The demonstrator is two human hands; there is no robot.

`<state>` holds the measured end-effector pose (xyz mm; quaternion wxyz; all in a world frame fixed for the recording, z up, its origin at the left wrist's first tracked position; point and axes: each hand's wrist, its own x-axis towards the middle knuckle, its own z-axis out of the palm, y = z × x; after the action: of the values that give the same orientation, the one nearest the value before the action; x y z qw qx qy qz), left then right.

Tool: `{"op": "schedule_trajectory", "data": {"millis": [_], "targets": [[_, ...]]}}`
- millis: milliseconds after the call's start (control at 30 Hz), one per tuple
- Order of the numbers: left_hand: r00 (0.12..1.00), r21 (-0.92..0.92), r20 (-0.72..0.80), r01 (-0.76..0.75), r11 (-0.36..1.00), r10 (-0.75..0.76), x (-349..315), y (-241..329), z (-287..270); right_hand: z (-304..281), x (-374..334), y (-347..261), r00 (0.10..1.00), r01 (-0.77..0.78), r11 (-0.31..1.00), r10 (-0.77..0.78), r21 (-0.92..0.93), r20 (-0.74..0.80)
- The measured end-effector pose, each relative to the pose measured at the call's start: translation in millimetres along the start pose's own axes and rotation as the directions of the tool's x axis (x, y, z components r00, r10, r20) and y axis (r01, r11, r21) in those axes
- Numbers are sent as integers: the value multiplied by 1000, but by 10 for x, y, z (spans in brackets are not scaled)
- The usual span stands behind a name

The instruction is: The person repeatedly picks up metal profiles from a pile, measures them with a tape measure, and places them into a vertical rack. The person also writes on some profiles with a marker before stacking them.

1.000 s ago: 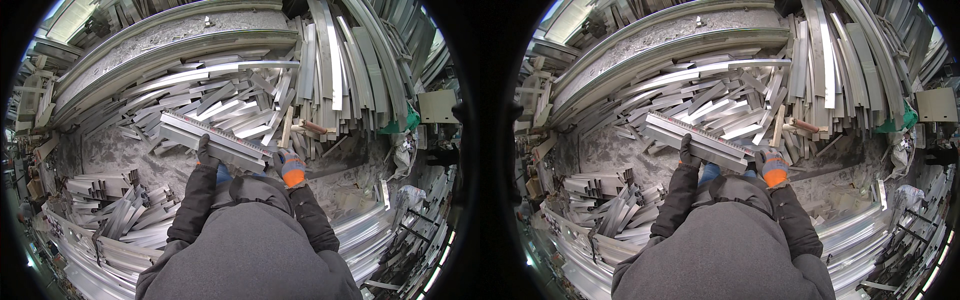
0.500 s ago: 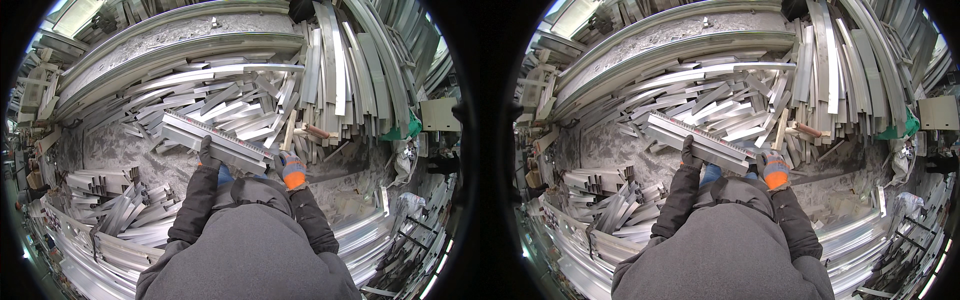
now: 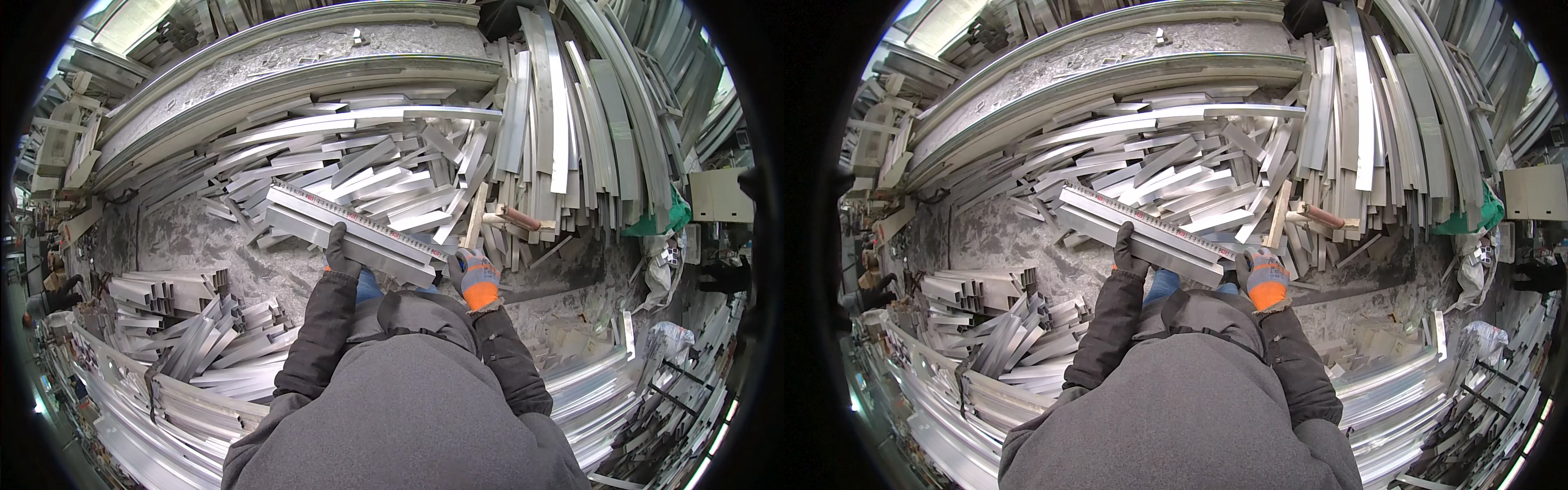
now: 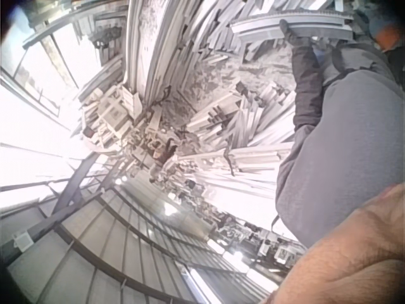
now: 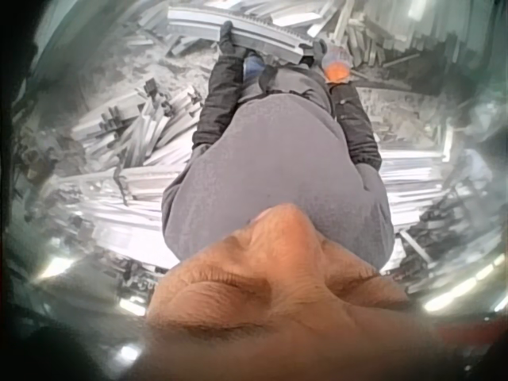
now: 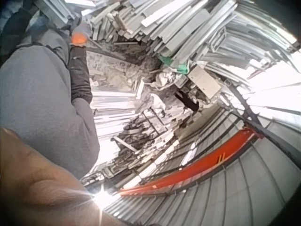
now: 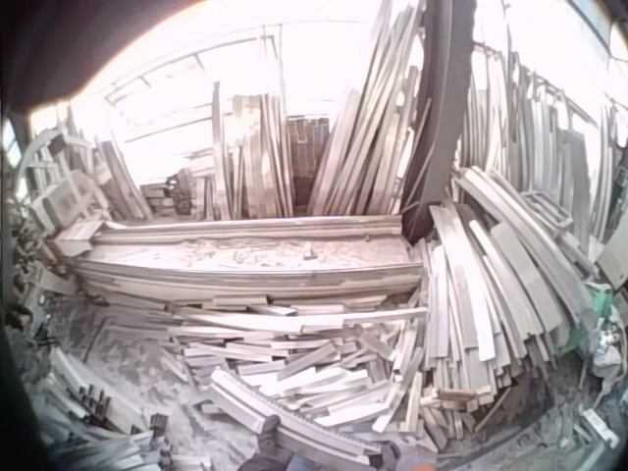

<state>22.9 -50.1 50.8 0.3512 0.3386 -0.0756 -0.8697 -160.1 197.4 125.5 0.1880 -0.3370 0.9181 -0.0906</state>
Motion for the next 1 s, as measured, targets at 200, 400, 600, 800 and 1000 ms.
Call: {"op": "schedule_trajectory", "data": {"millis": [200,400,600,800,1000], "targets": [[1000,-25,-10,-30,999,29,58,-17,-111,79,5,51,997,46,999,-44,20,-58],[999,-28,-24,-26,999,25,74,-26,-133,62,10,40,1000,-7,1000,7,-27,21],[1000,7,-12,5,1000,-5,42,-8,-69,42,16,25,1000,-7,1000,8,-20,18],[1000,27,-17,-14,1000,14,59,-20,-66,96,39,60,1000,-9,1000,9,-26,11],[1000,17,-12,-13,1000,13,55,-25,-72,107,43,59,998,-6,1000,6,7,-63]]}}
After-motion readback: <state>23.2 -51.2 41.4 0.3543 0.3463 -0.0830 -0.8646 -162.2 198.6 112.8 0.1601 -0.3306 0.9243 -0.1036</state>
